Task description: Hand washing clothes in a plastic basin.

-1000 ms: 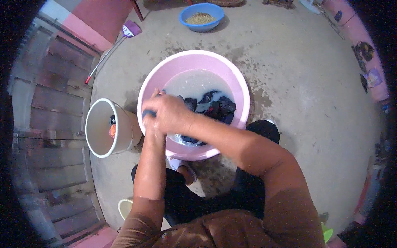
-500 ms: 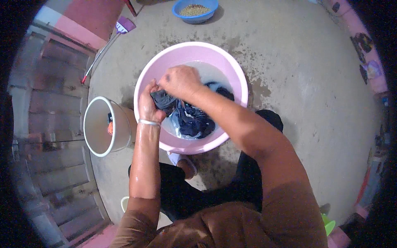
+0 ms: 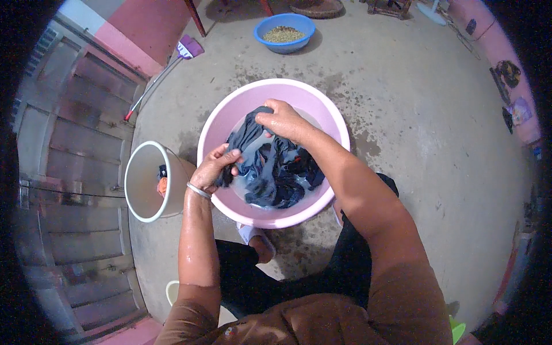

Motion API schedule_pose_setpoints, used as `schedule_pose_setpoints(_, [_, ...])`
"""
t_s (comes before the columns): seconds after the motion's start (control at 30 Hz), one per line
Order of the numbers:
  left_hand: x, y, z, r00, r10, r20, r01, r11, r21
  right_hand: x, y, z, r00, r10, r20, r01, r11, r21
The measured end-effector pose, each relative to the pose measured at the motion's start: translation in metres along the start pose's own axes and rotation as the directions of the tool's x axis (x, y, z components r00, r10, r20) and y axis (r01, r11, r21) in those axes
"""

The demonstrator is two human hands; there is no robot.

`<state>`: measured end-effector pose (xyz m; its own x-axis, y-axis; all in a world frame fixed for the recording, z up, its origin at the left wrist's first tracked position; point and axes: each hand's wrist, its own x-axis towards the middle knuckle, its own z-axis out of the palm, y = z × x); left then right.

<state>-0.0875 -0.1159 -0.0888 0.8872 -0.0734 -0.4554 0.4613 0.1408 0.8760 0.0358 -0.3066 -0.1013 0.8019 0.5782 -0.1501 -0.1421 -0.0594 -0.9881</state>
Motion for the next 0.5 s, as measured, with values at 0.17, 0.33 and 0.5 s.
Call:
schedule_pose_setpoints(0.17, [0.034,-0.028,0.011,0.952,-0.108,-0.287,-0.079,0.816,-0.572,0.012,0.015,0.017,0.967,-0.219,-0.129,0.227,0.973,0.049])
schedule_pose_setpoints(0.33, [0.056,-0.086,-0.094,0.854,0.487,0.184,-0.154,0.575,-0.804,-0.043,-0.025,0.127,0.829,-0.483,0.283,0.557,0.662,-0.502])
schedule_pose_setpoints(0.5, [0.057,-0.008,0.079,0.937,-0.026,-0.349,-0.253,0.637,-0.728,0.023,0.029,0.04,0.895,-0.424,-0.138,0.216,0.683,-0.698])
